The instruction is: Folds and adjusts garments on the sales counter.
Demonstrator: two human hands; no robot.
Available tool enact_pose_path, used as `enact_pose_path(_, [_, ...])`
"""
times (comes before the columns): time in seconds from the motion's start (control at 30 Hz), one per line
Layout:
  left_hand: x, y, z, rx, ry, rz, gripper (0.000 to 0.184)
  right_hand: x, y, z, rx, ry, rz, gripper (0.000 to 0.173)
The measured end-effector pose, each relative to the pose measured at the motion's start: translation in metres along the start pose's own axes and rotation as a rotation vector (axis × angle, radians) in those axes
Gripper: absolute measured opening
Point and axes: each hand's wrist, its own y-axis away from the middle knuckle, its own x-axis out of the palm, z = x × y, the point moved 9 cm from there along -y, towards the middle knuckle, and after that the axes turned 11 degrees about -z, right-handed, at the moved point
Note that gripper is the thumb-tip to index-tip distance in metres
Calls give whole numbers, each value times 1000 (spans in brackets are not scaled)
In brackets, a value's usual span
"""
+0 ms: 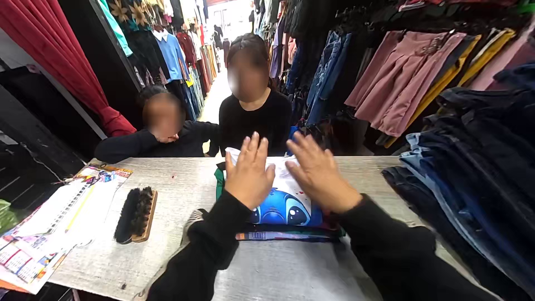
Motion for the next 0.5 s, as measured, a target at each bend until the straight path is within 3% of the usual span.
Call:
enact_pose_path(0.03, [55, -7, 28, 40, 50, -88, 60, 27, 11, -3, 0, 28, 80, 64])
enact_pose_path(0.1, [118, -10, 68, -72, 143, 22, 70, 65, 33, -11, 44, 10, 240, 62])
enact_pose_path(0.2, [128, -11, 81, -168, 165, 167, 77, 73, 35, -14, 68, -11, 301, 68])
enact_pose_path(0.5, [120, -8, 89, -251, 309, 98, 71, 67, 33, -23, 57, -124, 127, 75])
